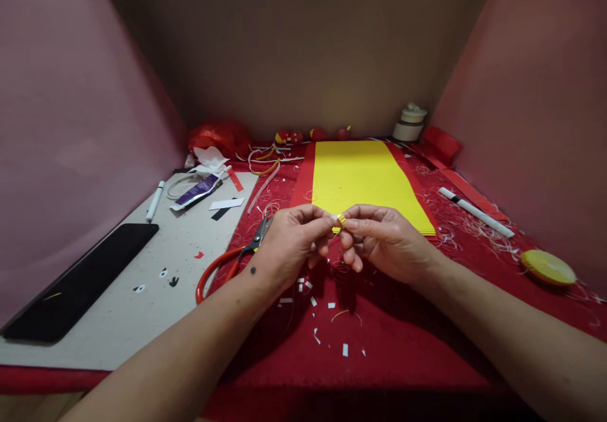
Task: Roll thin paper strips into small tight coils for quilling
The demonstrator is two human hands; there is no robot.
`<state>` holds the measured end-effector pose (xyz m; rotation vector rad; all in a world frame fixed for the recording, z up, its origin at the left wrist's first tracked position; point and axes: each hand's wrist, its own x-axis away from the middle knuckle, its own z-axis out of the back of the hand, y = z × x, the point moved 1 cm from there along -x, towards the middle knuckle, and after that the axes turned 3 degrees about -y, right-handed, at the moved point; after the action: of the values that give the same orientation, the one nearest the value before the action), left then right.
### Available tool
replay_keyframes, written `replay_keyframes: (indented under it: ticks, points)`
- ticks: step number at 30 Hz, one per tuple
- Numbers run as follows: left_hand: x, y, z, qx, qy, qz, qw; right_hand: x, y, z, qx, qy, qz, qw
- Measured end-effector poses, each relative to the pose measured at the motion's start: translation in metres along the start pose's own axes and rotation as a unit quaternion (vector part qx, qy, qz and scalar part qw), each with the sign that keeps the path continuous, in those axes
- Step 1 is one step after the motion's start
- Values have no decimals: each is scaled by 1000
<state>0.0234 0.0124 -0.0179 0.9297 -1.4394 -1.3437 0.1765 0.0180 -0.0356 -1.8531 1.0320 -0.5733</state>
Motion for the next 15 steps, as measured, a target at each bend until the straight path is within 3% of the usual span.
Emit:
replay_keyframes:
  ticks: [10, 15]
  points:
    - [0, 2, 0, -54, 37, -8, 998, -1, 2, -1, 10, 55, 17, 998]
    - [3, 7, -3, -93, 67, -49, 992, -1, 3, -3, 4, 63, 16, 998]
